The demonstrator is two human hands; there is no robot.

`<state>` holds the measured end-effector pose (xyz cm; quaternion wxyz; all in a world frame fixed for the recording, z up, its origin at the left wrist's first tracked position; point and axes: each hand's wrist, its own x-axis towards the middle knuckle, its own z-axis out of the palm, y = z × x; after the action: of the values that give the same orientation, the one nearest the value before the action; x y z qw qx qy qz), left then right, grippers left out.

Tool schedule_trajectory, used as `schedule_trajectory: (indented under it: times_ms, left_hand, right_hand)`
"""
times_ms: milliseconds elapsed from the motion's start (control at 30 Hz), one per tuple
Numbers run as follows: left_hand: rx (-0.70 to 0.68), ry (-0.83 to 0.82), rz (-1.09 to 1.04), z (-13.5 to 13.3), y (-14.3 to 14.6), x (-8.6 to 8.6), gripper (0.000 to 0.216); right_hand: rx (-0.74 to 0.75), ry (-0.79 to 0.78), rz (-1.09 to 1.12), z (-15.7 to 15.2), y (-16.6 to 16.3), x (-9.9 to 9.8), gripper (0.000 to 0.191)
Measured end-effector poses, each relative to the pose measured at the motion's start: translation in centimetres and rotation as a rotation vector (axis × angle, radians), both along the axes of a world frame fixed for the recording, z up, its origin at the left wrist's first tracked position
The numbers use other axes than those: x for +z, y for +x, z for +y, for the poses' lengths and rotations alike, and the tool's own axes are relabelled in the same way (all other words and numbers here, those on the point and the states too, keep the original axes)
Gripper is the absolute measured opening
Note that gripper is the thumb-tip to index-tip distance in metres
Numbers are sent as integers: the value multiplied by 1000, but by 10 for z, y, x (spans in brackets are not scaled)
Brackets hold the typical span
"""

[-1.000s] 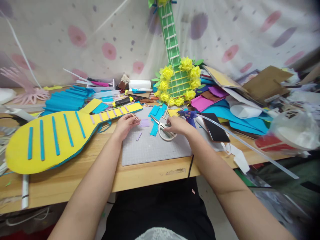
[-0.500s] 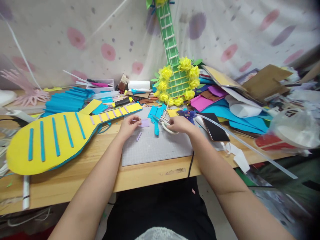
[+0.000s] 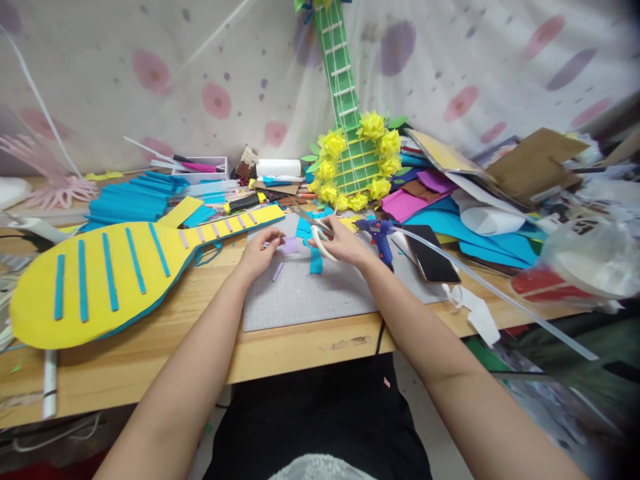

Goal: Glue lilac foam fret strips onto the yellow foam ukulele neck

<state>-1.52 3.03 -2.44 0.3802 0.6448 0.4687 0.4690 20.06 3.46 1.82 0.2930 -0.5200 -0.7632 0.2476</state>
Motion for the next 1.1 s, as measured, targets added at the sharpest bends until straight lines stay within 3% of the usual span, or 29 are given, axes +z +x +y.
schedule_trajectory:
  times_ms: [267, 633, 1100]
  left_hand:
    - [19, -17, -35, 3, -2, -2, 13]
    - [35, 35, -3, 5, -1, -10, 17]
    - [64, 123, 133, 1, -2, -3, 23]
  right_hand:
    - [147, 30, -65, 0, -27, -23, 41]
    - [116, 15, -191, -6, -20, -24, 41]
    - [86, 19, -297, -11, -22, -21, 41]
